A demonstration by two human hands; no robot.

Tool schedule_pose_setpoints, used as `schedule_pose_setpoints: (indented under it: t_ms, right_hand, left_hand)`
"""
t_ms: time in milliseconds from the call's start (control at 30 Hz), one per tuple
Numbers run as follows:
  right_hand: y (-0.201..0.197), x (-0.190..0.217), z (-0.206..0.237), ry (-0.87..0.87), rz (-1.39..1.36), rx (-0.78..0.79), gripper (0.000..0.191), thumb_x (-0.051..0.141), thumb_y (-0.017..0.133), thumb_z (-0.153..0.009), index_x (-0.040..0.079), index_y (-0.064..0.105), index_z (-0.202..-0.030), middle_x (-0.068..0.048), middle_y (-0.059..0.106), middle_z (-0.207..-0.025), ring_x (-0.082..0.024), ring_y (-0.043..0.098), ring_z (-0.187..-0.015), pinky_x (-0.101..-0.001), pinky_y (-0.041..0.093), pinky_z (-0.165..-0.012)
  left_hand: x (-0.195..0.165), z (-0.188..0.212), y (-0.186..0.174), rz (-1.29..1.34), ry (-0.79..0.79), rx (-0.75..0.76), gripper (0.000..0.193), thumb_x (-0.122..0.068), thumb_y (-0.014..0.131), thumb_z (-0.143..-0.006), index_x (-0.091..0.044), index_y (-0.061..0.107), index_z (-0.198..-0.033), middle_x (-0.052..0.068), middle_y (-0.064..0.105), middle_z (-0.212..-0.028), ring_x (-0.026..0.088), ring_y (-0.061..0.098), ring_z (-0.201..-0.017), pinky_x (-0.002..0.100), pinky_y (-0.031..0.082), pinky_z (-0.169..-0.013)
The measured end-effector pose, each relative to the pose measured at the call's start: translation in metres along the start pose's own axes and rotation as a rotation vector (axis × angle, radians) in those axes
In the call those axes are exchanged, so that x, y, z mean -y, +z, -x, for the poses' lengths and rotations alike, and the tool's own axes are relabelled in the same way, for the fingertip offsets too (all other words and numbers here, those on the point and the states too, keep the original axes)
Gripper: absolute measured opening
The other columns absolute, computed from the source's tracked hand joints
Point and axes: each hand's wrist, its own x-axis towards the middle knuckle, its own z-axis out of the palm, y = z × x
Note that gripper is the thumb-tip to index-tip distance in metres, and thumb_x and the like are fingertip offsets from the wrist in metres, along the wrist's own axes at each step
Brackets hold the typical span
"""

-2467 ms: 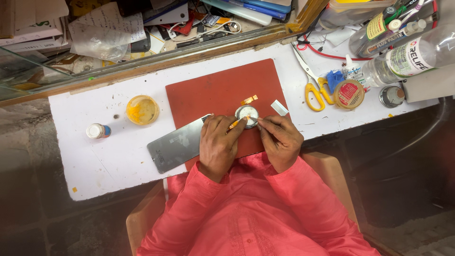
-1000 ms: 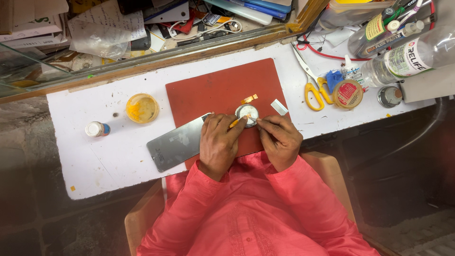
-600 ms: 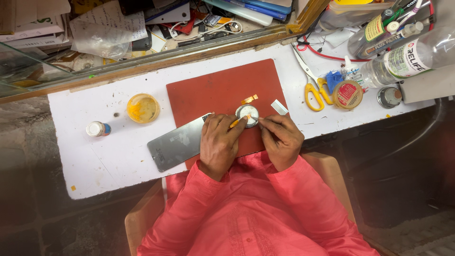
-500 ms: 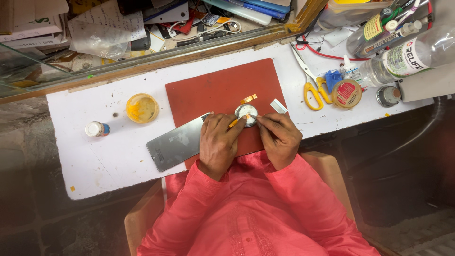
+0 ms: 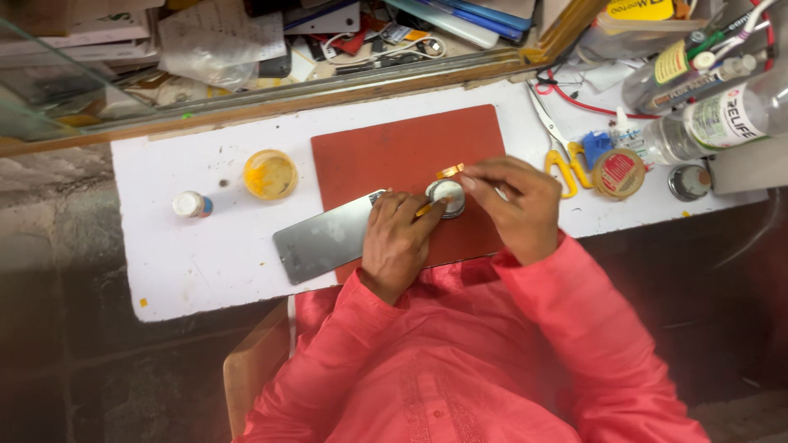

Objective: The person scoops paste from a small jar and applies it onto a round component with a brush, then heats the component with a soldering iron while steadying it on the work mat. They continue applying paste and heating the component through the clip.

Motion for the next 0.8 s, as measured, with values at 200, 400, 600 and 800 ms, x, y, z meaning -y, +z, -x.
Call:
schedule_pose_setpoints:
  t_ms: [200, 400, 600, 800]
  right_hand:
    - [0.056, -0.005, -0.079, -0.129, 0.032, 0.398, 0.012, 0.006, 0.076, -0.092, 0.004, 0.078, -0.104, -0.005, 0.072, -0.1, -0.014, 0.069, -0.089, -0.0272, 0.055, -0.074]
    - [0.119, -0.036, -0.133, -0.24, 0.101, 0.562, 0.009, 0.006, 0.076, -0.091, 0.004, 0.077, -0.099, -0.004, 0.07, -0.093, -0.016, 0.066, -0.081, -0.0291, 0.053, -0.072]
    - [0.137, -0.058, -0.15, -0.209, 0.065, 0.634, 0.009, 0.006, 0.079, -0.088, 0.004, 0.078, -0.097, -0.003, 0.07, -0.095, -0.015, 0.064, -0.083, -0.0295, 0.052, -0.074]
    - [0.137, -0.062, -0.15, -0.197, 0.028, 0.659, 0.01, 0.006, 0.079, -0.089, 0.005, 0.078, -0.099, -0.003, 0.069, -0.097, -0.014, 0.063, -0.086, -0.029, 0.052, -0.077]
  left_hand:
    - [0.002, 0.0, 0.002, 0.027, 0.025, -0.026, 0.023, 0.0, 0.065, -0.085, -0.008, 0.074, -0.104, 0.006, 0.065, -0.106, 0.029, 0.06, -0.104, 0.045, 0.05, -0.101]
    - [0.005, 0.001, 0.005, 0.009, 0.045, -0.021, 0.014, -0.001, 0.065, -0.08, -0.008, 0.071, -0.092, 0.008, 0.066, -0.105, 0.03, 0.06, -0.106, 0.045, 0.049, -0.103]
    - [0.005, 0.003, 0.005, -0.014, 0.047, -0.006, 0.024, -0.001, 0.066, -0.081, -0.011, 0.076, -0.099, 0.007, 0.062, -0.097, 0.028, 0.059, -0.104, 0.046, 0.049, -0.107]
    - [0.006, 0.002, 0.003, -0.006, 0.041, 0.009, 0.026, -0.001, 0.066, -0.081, -0.011, 0.076, -0.103, 0.007, 0.063, -0.099, 0.029, 0.06, -0.105, 0.045, 0.049, -0.105]
